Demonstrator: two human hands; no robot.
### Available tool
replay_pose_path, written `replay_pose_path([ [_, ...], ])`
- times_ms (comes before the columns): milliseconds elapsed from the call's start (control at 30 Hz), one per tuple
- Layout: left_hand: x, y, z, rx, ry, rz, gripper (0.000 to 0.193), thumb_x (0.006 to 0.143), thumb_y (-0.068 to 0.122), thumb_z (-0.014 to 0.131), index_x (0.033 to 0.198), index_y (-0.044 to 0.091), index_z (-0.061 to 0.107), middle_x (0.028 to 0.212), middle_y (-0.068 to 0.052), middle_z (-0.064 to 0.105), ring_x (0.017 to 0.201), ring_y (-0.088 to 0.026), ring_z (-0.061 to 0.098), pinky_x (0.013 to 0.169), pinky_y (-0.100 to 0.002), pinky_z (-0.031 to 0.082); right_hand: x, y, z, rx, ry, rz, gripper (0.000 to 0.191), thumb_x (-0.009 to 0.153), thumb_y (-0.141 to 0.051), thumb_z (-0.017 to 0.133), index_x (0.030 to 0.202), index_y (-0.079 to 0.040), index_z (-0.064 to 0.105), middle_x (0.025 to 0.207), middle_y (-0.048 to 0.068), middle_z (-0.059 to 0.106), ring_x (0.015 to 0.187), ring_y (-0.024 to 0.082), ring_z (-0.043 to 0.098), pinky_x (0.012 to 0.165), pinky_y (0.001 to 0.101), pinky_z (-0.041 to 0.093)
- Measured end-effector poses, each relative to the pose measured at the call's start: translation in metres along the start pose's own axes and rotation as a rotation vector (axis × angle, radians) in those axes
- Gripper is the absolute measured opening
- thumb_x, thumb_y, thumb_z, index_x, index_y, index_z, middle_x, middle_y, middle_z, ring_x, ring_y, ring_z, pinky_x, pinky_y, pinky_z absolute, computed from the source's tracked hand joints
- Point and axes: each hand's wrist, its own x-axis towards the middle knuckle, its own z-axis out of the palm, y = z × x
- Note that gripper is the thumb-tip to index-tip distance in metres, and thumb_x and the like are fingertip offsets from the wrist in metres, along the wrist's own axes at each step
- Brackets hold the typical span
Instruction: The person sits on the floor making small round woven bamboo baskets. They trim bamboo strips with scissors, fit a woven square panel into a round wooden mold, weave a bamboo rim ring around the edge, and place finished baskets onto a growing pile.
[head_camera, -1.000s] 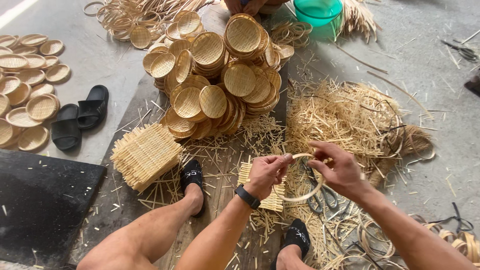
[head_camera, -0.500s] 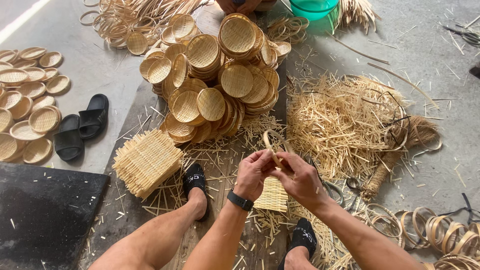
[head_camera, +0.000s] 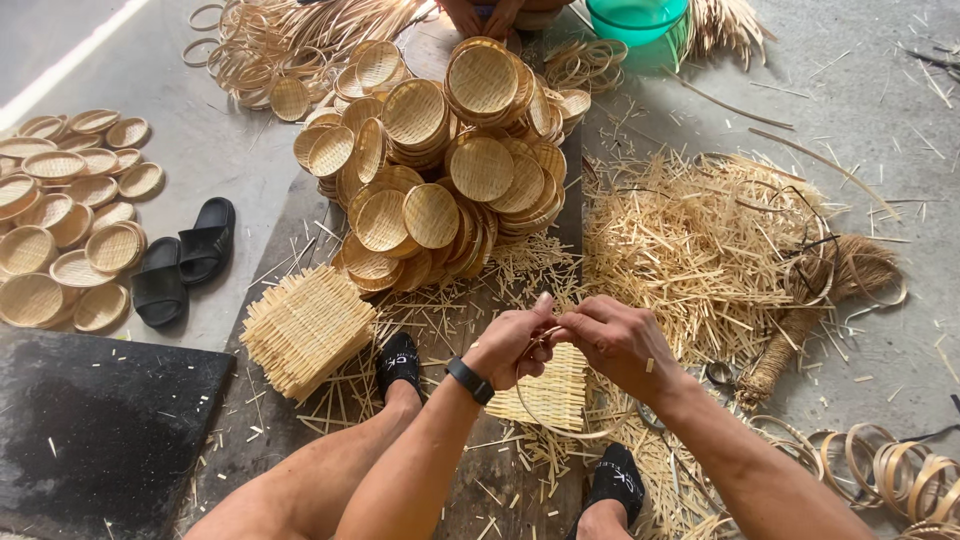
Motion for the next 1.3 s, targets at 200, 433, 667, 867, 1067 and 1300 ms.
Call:
replay_pose_path([
  [200, 0.007, -0.007, 0.009, 0.03, -0.098, -0.125, 0.075, 0.088, 0.086, 0.026, 0.056, 0.019, 0.036, 0.051, 0.003, 0.039, 0.043, -0.009, 0.027, 0.041, -0.025, 0.019, -0.002, -0.004, 0.01, -0.103, -0.022, -0.106, 0.012, 0.088, -0.012, 0.072, 0.099, -0.009, 0.074, 0.088, 0.004, 0.071, 0.074, 0.016, 0.067, 0.058, 0.0288, 0.059],
  [433, 0.02, -0.039, 0.02, -0.204, 0.105, -0.079, 0.073, 0.091, 0.086, 0.029, 0.054, 0.023, 0.029, 0.048, 0.01, 0.023, 0.041, -0.008, 0.019, 0.04, -0.026, 0.014, -0.018, -0.015, 0.02, -0.094, -0.02, 0.089, 0.016, 0.081, -0.004, 0.072, 0.096, -0.004, 0.073, 0.08, 0.006, 0.067, 0.074, 0.019, 0.065, 0.058, 0.0321, 0.058],
  [667, 0.029, -0.038, -0.004, -0.24, -0.111, 0.127, 0.052, 0.1, 0.064, 0.057, 0.072, 0.02, 0.058, 0.054, 0.012, 0.041, 0.043, -0.005, 0.032, 0.04, -0.023, 0.029, -0.012, 0.009, 0.022, 0.339, 0.008, 0.529, 0.018, 0.087, -0.025, 0.077, 0.088, -0.007, 0.079, 0.079, 0.005, 0.075, 0.066, 0.017, 0.07, 0.052, 0.0323, 0.06],
  [867, 0.026, -0.019, -0.032, -0.592, -0.041, 0.419, 0.028, 0.096, 0.037, 0.066, 0.089, 0.01, 0.066, 0.064, 0.004, 0.056, 0.056, -0.009, 0.05, 0.056, -0.025, 0.046, -0.039, 0.021, 0.024, 1.725, 0.282, 1.093, 0.038, 0.091, -0.037, 0.063, 0.086, -0.001, 0.074, 0.067, 0.01, 0.069, 0.062, 0.019, 0.067, 0.057, 0.0345, 0.061],
  [1067, 0.018, -0.015, -0.033, -0.006, -0.067, 0.08, 0.039, 0.098, 0.043, 0.068, 0.077, 0.011, 0.066, 0.054, 0.009, 0.045, 0.046, -0.006, 0.036, 0.045, -0.023, 0.035, -0.054, 0.036, 0.051, 1.602, 0.124, 1.078, 0.045, 0.096, -0.034, 0.071, 0.058, -0.019, 0.052, 0.049, -0.006, 0.043, 0.039, 0.007, 0.037, 0.035, 0.0218, 0.031],
  [1300, 0.017, -0.027, -0.024, -0.175, 0.01, 0.045, 0.037, 0.094, 0.036, 0.072, 0.066, 0.018, 0.056, 0.051, 0.009, 0.043, 0.042, -0.005, 0.032, 0.039, -0.022, 0.026, -0.056, 0.036, 0.057, 1.482, 0.061, 1.186, 0.052, 0.095, -0.033, 0.07, 0.052, -0.019, 0.045, 0.045, -0.004, 0.04, 0.035, 0.008, 0.032, 0.032, 0.0244, 0.026],
])
